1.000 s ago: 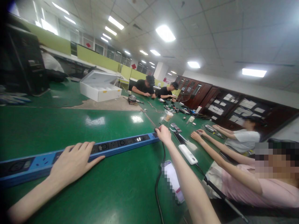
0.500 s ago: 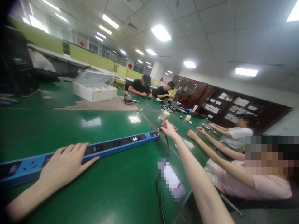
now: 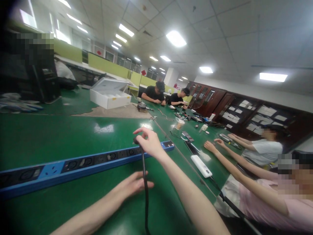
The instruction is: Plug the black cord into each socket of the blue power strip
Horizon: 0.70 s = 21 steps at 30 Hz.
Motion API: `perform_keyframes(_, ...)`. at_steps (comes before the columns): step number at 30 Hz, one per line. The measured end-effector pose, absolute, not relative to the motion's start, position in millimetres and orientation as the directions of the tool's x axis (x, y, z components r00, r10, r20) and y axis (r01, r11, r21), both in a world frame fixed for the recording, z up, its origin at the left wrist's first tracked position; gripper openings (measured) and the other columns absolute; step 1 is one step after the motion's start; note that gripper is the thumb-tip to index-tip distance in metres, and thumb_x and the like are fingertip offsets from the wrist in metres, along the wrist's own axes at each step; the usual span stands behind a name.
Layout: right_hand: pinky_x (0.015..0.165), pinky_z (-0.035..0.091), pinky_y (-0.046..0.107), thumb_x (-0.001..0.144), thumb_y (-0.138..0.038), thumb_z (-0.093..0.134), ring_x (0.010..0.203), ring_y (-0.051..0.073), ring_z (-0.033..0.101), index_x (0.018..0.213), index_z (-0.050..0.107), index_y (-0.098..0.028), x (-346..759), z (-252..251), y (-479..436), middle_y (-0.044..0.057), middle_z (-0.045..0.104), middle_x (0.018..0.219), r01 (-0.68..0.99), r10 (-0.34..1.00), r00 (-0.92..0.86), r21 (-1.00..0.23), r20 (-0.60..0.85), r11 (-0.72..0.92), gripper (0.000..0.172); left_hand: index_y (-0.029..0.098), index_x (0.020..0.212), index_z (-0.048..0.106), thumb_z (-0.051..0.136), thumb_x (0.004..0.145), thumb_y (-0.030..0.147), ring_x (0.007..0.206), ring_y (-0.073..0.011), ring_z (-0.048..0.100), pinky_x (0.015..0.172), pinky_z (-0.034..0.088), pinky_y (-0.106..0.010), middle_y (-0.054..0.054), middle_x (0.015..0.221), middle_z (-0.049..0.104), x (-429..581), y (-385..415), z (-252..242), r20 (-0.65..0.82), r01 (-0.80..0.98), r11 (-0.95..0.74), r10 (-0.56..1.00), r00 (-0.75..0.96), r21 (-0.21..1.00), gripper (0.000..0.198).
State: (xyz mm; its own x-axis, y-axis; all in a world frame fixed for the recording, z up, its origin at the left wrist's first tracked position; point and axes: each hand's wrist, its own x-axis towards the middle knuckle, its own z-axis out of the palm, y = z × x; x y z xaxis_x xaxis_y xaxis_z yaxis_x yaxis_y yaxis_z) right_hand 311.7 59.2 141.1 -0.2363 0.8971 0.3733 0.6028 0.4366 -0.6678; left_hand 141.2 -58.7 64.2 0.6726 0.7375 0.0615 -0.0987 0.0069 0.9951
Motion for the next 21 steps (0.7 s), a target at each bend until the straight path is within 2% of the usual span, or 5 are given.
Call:
perform_keyframes(4, 0.052, 0.043, 0.022, 0.094, -0.040, 0.057, 0.059, 0.011, 0.056, 0.112, 0.076, -0.025, 298, 140, 54, 0.001, 0.070, 0.089, 0.478, 0.919, -0.300, -0.793, 0.255, 0.376, 0.031, 0.019, 0.085, 0.058, 0.045, 0.094, 0.066, 0.061, -0.0123, 0.056, 0.071, 0.055, -0.032, 0.003, 0.065, 0.054, 150, -83, 81, 0.056, -0.305, 0.283, 0.643, 0.764, 0.909, 0.050)
perform_keyframes(7, 0.043, 0.035, 0.021, 0.093, -0.048, 0.060, 0.048, 0.007, 0.046, 0.115, 0.075, -0.024, 321, 140, 57, 0.000, 0.067, 0.080, 0.390, 0.944, -0.254, -0.872, 0.208, 0.297, 0.036, 0.022, 0.081, 0.047, 0.050, 0.089, 0.071, 0.041, -0.0050, 0.022, 0.037, 0.030, -0.018, 0.011, 0.057, 0.027, 139, -72, 91, -0.002, -0.349, 0.386, 0.673, 0.740, 0.854, 0.049)
perform_keyframes(12, 0.050, 0.043, 0.022, 0.090, -0.053, 0.065, 0.055, 0.011, 0.056, 0.120, 0.067, -0.023, 364, 144, 52, -0.002, 0.060, 0.072, 0.357, 0.927, -0.329, -0.885, 0.179, 0.298, 0.043, 0.020, 0.086, 0.053, 0.054, 0.091, 0.064, 0.040, -0.0030, 0.010, 0.036, 0.010, -0.016, 0.013, 0.055, 0.019, 104, -36, 115, 0.015, -0.402, 0.277, 0.809, 0.588, 0.873, 0.044)
perform_keyframes(17, 0.072, 0.052, 0.029, 0.093, -0.048, 0.064, 0.080, 0.017, 0.064, 0.114, 0.068, -0.027, 372, 168, 32, 0.003, 0.066, 0.093, 0.712, 0.839, -0.462, -0.443, 0.289, 0.544, 0.030, 0.015, 0.097, 0.063, 0.061, 0.090, 0.054, 0.041, -0.0029, 0.012, 0.037, 0.012, -0.017, 0.012, 0.055, 0.026, 78, -20, 131, 0.046, -0.462, 0.151, 0.920, 0.389, 0.874, 0.039)
perform_keyframes(21, 0.083, 0.051, 0.031, 0.098, -0.042, 0.059, 0.101, 0.022, 0.064, 0.115, 0.067, -0.029, 375, 208, 32, 0.006, 0.064, 0.118, 0.873, 0.777, -0.403, -0.052, 0.483, 0.484, 0.023, 0.015, 0.101, 0.069, 0.064, 0.088, 0.043, 0.050, -0.0057, 0.040, 0.053, 0.040, -0.020, 0.005, 0.061, 0.049, 94, -43, 124, 0.055, -0.452, 0.185, 0.882, 0.467, 0.872, 0.031)
